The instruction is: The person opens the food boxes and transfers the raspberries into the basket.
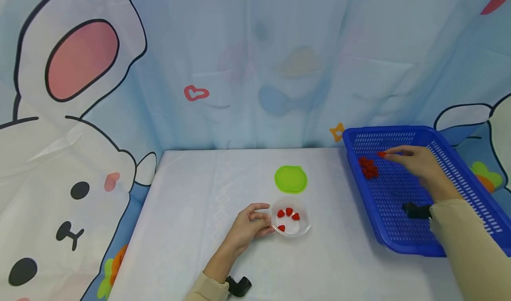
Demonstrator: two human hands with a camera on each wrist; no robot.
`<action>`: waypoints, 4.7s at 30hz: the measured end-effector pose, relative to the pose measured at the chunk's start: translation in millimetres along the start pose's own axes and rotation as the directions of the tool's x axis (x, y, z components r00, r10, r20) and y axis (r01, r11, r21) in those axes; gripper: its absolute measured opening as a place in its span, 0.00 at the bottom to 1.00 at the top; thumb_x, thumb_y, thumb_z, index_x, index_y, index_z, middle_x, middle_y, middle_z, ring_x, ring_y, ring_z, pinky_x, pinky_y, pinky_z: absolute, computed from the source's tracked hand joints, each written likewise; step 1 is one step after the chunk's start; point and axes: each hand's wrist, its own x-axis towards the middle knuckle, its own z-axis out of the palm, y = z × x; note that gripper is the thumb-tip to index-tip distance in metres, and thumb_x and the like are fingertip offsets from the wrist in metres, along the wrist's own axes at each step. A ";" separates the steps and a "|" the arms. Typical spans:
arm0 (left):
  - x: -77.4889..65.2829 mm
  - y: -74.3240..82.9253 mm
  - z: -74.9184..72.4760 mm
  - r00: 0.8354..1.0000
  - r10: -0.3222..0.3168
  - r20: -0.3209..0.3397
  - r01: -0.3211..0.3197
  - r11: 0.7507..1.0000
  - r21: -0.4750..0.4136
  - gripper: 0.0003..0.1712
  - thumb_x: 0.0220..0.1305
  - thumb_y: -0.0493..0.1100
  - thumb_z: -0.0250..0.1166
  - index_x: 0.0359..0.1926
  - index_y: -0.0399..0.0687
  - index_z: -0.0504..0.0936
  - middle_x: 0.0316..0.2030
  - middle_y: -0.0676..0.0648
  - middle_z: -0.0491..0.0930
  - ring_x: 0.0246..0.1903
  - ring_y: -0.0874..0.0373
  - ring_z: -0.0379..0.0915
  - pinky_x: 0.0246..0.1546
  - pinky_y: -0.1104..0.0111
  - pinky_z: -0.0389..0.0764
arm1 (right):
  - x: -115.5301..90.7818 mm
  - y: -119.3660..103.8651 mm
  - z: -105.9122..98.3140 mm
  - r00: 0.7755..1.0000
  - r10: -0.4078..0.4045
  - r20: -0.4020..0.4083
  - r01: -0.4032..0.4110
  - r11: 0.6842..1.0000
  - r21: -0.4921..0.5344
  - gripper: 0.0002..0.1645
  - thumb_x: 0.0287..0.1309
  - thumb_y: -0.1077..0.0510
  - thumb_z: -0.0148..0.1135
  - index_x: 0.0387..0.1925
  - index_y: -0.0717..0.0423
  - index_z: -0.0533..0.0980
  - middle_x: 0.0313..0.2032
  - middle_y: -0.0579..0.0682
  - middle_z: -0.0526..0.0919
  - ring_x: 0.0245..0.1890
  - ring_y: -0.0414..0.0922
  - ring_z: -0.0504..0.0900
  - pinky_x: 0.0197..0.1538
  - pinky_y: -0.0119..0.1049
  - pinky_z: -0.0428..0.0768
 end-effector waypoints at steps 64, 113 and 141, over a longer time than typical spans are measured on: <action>0.5 -1.5 0.3 1.000 0.000 -0.010 0.000 1.000 0.001 0.23 0.56 0.31 0.65 0.53 0.44 0.73 0.36 0.40 0.75 0.34 0.49 0.78 0.41 0.56 0.80 | -96.5 -100.1 117.4 0.903 -0.430 -0.018 0.430 0.903 0.006 0.12 0.54 0.44 0.64 0.37 0.44 0.81 0.24 0.50 0.68 0.18 0.45 0.64 0.13 0.34 0.60; 0.5 -1.4 0.9 1.000 0.021 0.007 -0.021 1.000 0.002 0.23 0.57 0.31 0.63 0.55 0.41 0.71 0.36 0.39 0.75 0.35 0.51 0.77 0.41 0.58 0.80 | -98.3 -96.4 231.8 0.652 -0.676 0.343 0.743 0.483 -0.463 0.11 0.34 0.57 0.74 0.21 0.35 0.84 0.29 0.45 0.58 0.29 0.47 0.56 0.26 0.34 0.56; 1.1 -1.7 1.5 1.000 0.022 0.010 -0.022 1.000 0.001 0.23 0.57 0.31 0.64 0.55 0.40 0.71 0.36 0.40 0.75 0.35 0.49 0.77 0.41 0.57 0.81 | -97.1 -89.7 218.9 0.735 -0.629 0.254 0.678 0.675 -0.290 0.06 0.40 0.47 0.74 0.25 0.32 0.83 0.26 0.45 0.67 0.30 0.44 0.59 0.28 0.36 0.55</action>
